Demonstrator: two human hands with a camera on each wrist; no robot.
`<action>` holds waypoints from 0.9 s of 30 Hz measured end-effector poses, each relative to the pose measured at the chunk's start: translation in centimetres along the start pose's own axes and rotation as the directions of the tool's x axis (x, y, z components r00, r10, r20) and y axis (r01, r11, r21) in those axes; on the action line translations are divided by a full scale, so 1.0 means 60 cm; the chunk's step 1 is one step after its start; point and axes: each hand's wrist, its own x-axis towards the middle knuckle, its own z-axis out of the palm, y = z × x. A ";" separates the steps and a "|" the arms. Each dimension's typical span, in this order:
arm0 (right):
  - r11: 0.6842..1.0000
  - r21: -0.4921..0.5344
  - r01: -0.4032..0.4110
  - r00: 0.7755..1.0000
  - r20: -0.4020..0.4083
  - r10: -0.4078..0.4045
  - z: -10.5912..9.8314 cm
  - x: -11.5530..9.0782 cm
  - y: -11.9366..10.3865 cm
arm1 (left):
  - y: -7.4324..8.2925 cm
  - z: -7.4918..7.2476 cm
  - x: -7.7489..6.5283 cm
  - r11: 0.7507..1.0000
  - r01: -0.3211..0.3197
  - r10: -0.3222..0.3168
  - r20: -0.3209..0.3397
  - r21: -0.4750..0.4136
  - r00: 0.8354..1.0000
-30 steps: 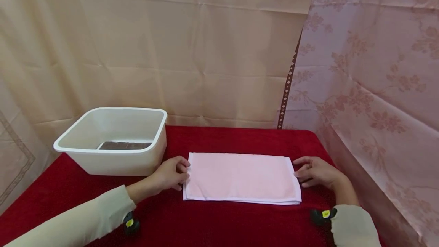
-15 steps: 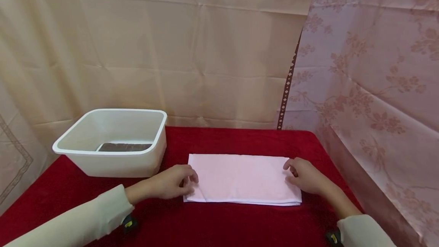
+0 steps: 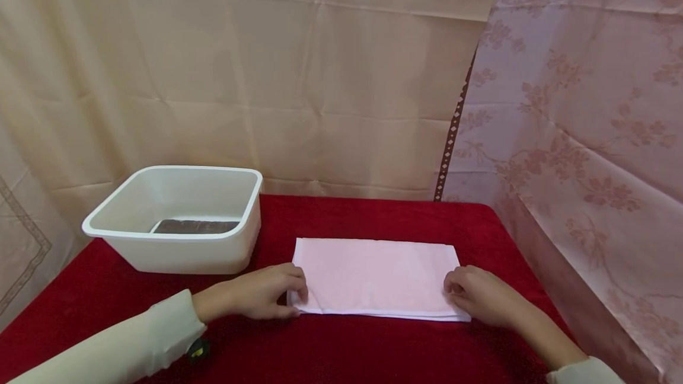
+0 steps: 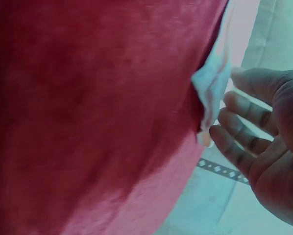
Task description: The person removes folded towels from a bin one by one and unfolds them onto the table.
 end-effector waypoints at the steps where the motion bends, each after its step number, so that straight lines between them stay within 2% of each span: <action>1: 1.000 0.004 0.014 1.000 -0.011 -0.014 0.003 -0.004 0.003 | -0.001 0.000 0.000 1.000 -0.007 0.007 -0.004 0.007 1.000; 10: 0.990 -0.003 0.139 0.987 -0.082 -0.139 0.022 -0.033 0.019 | 0.000 0.000 -0.004 0.999 -0.025 0.025 -0.019 0.022 0.999; 16: 0.994 0.022 0.107 0.994 -0.040 -0.106 0.021 -0.045 0.023 | 0.003 0.002 -0.002 0.998 -0.050 0.052 -0.044 0.025 0.998; 23: 0.992 0.084 0.097 0.995 -0.001 -0.098 0.017 -0.048 0.028 | -0.001 0.003 0.000 1.000 -0.008 0.008 -0.033 0.004 0.999; 27: 0.991 0.088 0.100 0.995 -0.002 -0.101 0.016 -0.048 0.030 | -0.006 0.004 0.002 1.000 -0.013 0.013 -0.048 -0.011 0.999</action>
